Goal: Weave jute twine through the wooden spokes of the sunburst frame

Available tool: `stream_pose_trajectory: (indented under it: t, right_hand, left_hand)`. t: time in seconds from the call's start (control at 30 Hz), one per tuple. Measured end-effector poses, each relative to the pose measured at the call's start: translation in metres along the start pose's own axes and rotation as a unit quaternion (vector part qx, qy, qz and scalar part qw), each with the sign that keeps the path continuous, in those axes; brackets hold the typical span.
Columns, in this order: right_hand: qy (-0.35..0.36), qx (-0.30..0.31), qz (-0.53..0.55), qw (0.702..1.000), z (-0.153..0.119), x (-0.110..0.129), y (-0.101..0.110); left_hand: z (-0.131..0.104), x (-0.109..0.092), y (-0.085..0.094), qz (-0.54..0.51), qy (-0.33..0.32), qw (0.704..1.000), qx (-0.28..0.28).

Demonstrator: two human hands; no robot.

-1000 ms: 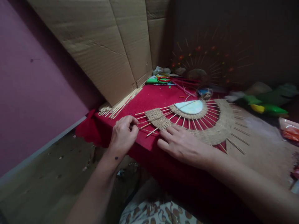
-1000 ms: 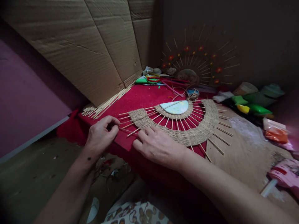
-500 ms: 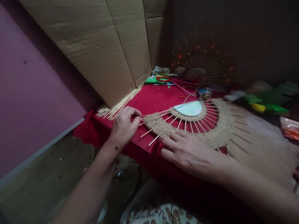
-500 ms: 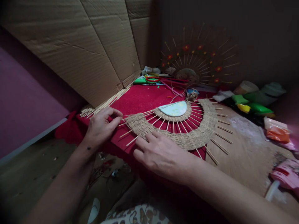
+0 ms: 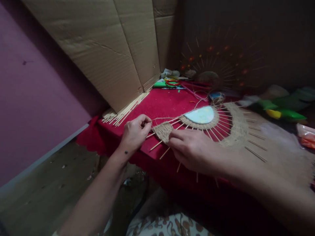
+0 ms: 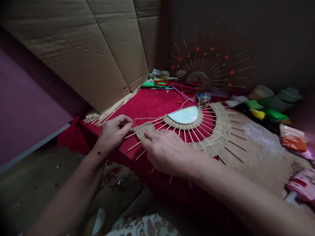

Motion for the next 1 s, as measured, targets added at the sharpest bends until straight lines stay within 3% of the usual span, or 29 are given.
stream_pose_trajectory:
  t: [0.13,0.2,0.33,0.5,0.73,0.87,1.0]
  right_hand:
    - [-0.104,-0.050,0.059,0.992,0.030,-0.022,-0.008]
    - [-0.124,-0.064,0.074,0.987,0.038,-0.025,-0.014]
    - [-0.043,-0.070,0.063,0.995,0.039,-0.010,-0.025]
    - [0.065,-0.062,-0.027,0.996,0.033,0.006,-0.033]
    - [0.060,0.004,-0.078,0.995,0.038,0.012,-0.033]
    - [0.054,0.021,-0.067,0.996,0.036,0.013,-0.031]
    - [0.078,0.026,-0.077,0.994,0.035,0.015,-0.030]
  left_hand:
    - [-0.002,0.002,0.001,0.005,0.009,1.000,-0.012]
    - [-0.002,0.002,0.002,0.002,0.010,1.000,-0.015]
    - [-0.003,0.000,0.003,0.005,0.004,1.000,-0.014]
    - [-0.003,-0.002,0.005,-0.005,-0.002,1.000,-0.023]
    - [-0.011,-0.003,0.015,-0.043,-0.011,0.997,-0.060]
    - [-0.022,-0.008,0.025,0.007,-0.053,0.993,-0.109]
    - [-0.028,-0.008,0.027,0.059,-0.053,0.992,-0.100]
Point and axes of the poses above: each hand's wrist, its own z-axis towards the middle knuckle, its own y-axis out of the back of the hand, x = y × z, the point moved 7 cm from there along z, towards the middle knuckle, and after that the axes turned 9 degrees about z, right-handed, at the moved point
